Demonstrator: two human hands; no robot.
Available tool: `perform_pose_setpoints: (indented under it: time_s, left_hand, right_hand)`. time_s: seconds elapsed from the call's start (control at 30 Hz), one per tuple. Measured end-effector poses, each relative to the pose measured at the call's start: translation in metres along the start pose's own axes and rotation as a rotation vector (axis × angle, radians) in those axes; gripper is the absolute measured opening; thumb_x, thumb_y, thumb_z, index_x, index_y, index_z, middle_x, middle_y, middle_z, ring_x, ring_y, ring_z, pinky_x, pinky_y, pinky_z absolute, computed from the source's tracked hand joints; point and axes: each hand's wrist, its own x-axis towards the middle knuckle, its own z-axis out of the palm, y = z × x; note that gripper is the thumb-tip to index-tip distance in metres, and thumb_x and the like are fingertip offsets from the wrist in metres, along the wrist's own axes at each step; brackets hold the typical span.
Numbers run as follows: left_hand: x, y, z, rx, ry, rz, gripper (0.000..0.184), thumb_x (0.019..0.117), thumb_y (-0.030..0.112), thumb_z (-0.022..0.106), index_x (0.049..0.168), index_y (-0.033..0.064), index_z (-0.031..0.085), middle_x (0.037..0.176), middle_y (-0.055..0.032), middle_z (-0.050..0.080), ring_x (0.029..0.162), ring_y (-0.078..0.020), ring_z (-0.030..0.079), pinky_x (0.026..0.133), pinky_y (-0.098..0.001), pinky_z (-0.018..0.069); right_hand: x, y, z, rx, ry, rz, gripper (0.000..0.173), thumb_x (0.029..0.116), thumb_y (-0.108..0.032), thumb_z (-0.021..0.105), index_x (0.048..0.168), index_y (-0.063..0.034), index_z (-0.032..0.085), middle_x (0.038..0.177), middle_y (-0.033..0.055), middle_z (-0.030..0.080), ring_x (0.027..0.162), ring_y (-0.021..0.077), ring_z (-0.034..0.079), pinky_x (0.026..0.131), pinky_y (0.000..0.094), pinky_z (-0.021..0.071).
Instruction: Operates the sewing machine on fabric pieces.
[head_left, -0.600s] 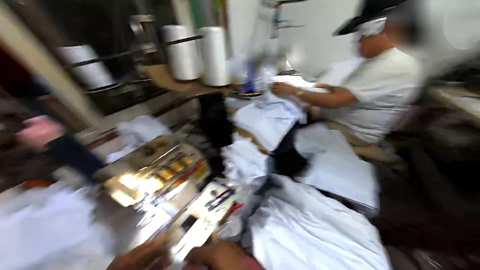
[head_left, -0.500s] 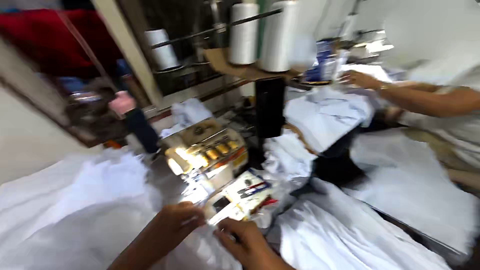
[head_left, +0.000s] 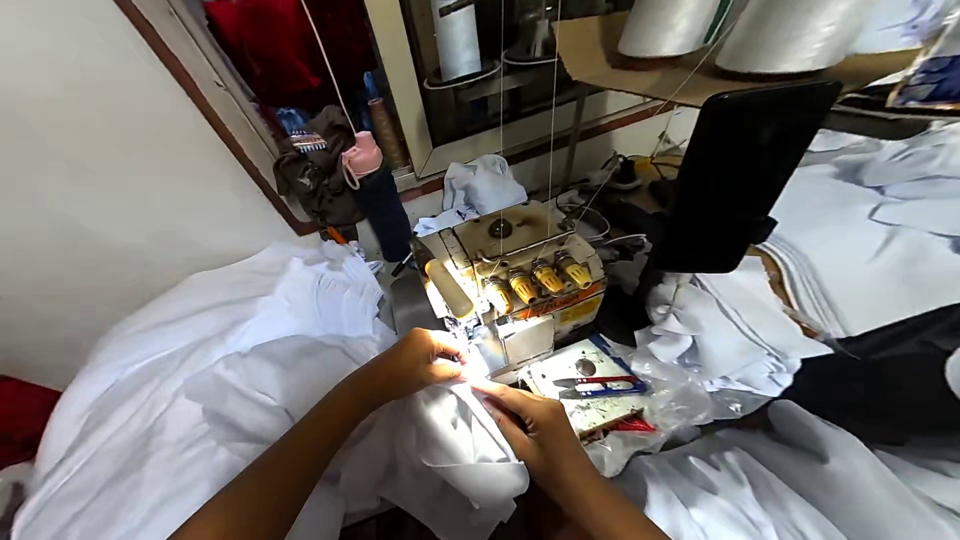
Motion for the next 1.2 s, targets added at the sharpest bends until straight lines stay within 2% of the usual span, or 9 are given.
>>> perform_pose_setpoints:
  time_s: [0.1, 0.23, 0.43, 0.6, 0.8, 0.9, 0.97, 1.07, 1.2]
  left_hand:
    - [0.001, 0.0, -0.002, -0.037, 0.021, -0.02, 0.008, 0.0919, 0.007, 0.071, 0.086, 0.0037, 0.074, 0.085, 0.0003, 0.068, 0.075, 0.0006, 0.06, 0.068, -0.0148, 0.0488]
    - [0.0, -0.002, -0.001, 0.025, 0.11, -0.074, 0.017, 0.0878, 0.008, 0.076, 0.074, 0.0048, 0.066, 0.073, 0.0006, 0.057, 0.064, -0.0022, 0.051, 0.058, -0.0176, 0.0405]
    - [-0.006, -0.009, -0.011, 0.105, 0.125, -0.084, 0.006, 0.0898, 0.005, 0.073, 0.085, 0.0027, 0.071, 0.083, -0.0036, 0.063, 0.074, -0.0048, 0.058, 0.067, -0.0182, 0.0475]
    - [-0.008, -0.013, -0.011, 0.169, 0.156, -0.069, 0.007, 0.0894, 0.008, 0.075, 0.084, 0.0041, 0.071, 0.082, -0.0034, 0.064, 0.074, -0.0064, 0.06, 0.067, -0.0204, 0.0487]
    - [-0.024, -0.006, -0.009, 0.14, 0.153, -0.272, 0.01, 0.0982, 0.008, 0.063, 0.101, 0.0079, 0.073, 0.099, -0.0035, 0.067, 0.089, -0.0113, 0.064, 0.08, -0.0294, 0.0536]
    - [-0.02, 0.009, -0.004, 0.051, 0.234, -0.487, 0.007, 0.0978, 0.008, 0.065, 0.101, 0.0059, 0.071, 0.09, -0.0056, 0.068, 0.078, -0.0132, 0.063, 0.073, -0.0319, 0.0517]
    - [-0.012, 0.012, -0.009, 0.005, 0.21, -0.579, 0.006, 0.0961, 0.009, 0.068, 0.099, 0.0055, 0.071, 0.082, -0.0043, 0.065, 0.071, -0.0112, 0.058, 0.067, -0.0292, 0.048]
    - [-0.003, 0.01, -0.014, -0.034, 0.182, -0.617, 0.007, 0.0938, 0.008, 0.071, 0.098, 0.0029, 0.072, 0.083, -0.0058, 0.065, 0.073, -0.0125, 0.058, 0.069, -0.0313, 0.0487]
    - [0.008, 0.013, -0.01, 0.003, 0.286, -0.612, 0.006, 0.0947, 0.008, 0.07, 0.095, 0.0028, 0.073, 0.083, -0.0066, 0.066, 0.073, -0.0146, 0.059, 0.07, -0.0347, 0.0488]
  right_hand:
    - [0.005, 0.002, 0.002, -0.014, 0.017, -0.01, 0.028, 0.0972, -0.013, 0.057, 0.115, -0.0068, 0.077, 0.097, 0.0054, 0.078, 0.086, 0.0097, 0.074, 0.081, 0.0254, 0.0592]
    - [0.005, 0.005, 0.003, -0.024, 0.015, -0.018, 0.028, 0.0974, -0.014, 0.057, 0.113, -0.0061, 0.078, 0.096, 0.005, 0.078, 0.086, 0.0081, 0.073, 0.081, 0.023, 0.0584]
    - [0.01, 0.0, 0.001, -0.191, -0.078, -0.047, 0.028, 0.0954, -0.011, 0.057, 0.113, -0.0079, 0.078, 0.085, 0.0068, 0.075, 0.074, 0.0185, 0.073, 0.068, 0.0362, 0.0603]
    - [0.022, -0.022, 0.003, -0.467, -0.11, -0.086, 0.02, 0.0897, -0.009, 0.062, 0.101, -0.0078, 0.079, 0.072, 0.0073, 0.069, 0.06, 0.0231, 0.07, 0.052, 0.0402, 0.0572]
    - [0.031, -0.025, -0.002, -0.462, -0.198, -0.01, 0.02, 0.0885, -0.009, 0.062, 0.1, -0.0088, 0.079, 0.073, 0.008, 0.07, 0.063, 0.0251, 0.07, 0.056, 0.0445, 0.058]
    - [0.032, -0.023, -0.008, -0.347, -0.251, 0.085, 0.025, 0.0935, -0.012, 0.057, 0.105, -0.0074, 0.079, 0.078, 0.0087, 0.073, 0.071, 0.0243, 0.072, 0.065, 0.045, 0.0598]
    - [0.033, -0.022, -0.01, -0.292, -0.235, 0.132, 0.027, 0.0932, -0.014, 0.055, 0.103, -0.0064, 0.079, 0.077, 0.0079, 0.072, 0.071, 0.0213, 0.071, 0.066, 0.0408, 0.0592]
    - [0.032, -0.02, -0.011, -0.231, -0.179, 0.176, 0.027, 0.0921, -0.016, 0.055, 0.1, -0.0076, 0.079, 0.079, 0.0051, 0.074, 0.072, 0.0155, 0.071, 0.066, 0.0341, 0.0583]
    - [0.033, -0.016, -0.002, -0.217, -0.099, 0.205, 0.026, 0.0909, -0.017, 0.054, 0.094, -0.0078, 0.078, 0.071, 0.0034, 0.07, 0.064, 0.0129, 0.068, 0.059, 0.0323, 0.0553]
